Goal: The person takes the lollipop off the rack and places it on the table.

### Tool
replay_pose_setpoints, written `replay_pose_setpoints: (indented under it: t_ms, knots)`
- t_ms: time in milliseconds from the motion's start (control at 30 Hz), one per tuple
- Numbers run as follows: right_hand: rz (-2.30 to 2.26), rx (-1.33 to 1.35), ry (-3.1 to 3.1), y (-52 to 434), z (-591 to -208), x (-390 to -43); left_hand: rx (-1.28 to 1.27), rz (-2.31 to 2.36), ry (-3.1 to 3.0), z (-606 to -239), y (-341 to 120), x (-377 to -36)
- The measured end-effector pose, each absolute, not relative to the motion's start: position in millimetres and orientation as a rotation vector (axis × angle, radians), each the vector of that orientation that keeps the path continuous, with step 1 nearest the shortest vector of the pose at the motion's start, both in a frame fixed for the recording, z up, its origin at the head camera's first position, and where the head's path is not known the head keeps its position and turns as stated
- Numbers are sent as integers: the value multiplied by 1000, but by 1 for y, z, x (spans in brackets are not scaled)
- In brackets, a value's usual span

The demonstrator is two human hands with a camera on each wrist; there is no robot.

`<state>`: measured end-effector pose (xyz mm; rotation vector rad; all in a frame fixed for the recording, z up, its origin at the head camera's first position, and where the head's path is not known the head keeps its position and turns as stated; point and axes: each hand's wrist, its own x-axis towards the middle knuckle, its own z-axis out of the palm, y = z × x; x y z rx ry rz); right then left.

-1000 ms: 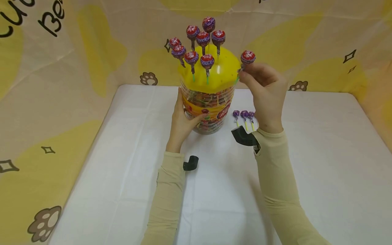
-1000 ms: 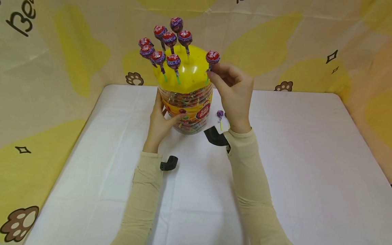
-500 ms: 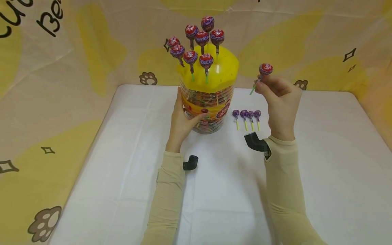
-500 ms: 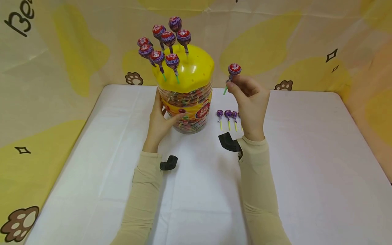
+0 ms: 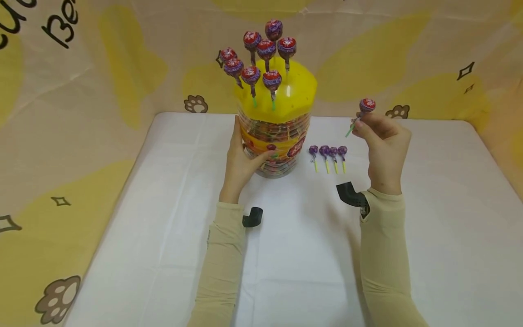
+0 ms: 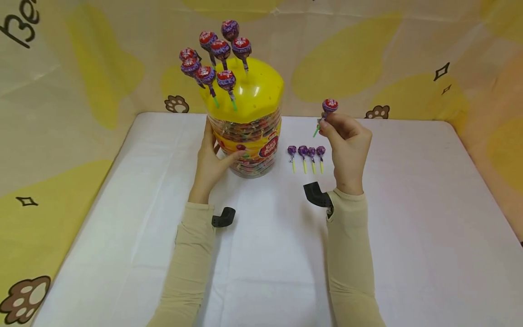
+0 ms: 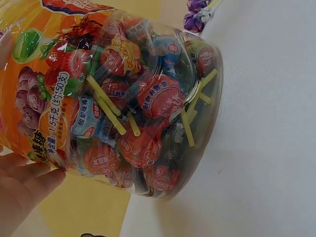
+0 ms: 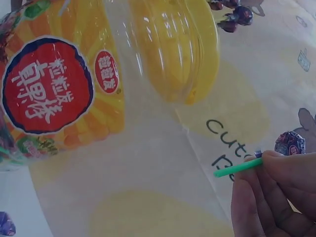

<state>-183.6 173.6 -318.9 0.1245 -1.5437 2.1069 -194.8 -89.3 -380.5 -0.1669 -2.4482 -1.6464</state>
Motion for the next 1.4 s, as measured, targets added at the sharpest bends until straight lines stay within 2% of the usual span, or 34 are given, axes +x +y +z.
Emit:
replay_pose_setpoints:
  t_ms: [533, 1400]
  knots:
    - [2013, -229, -1835, 222, -358, -205, -171, -1651, -2437, -381, -90, -194]
    - [1983, -415, -2348, 251, -405, -215, -180, -1633, -2442, -379, -89, -194]
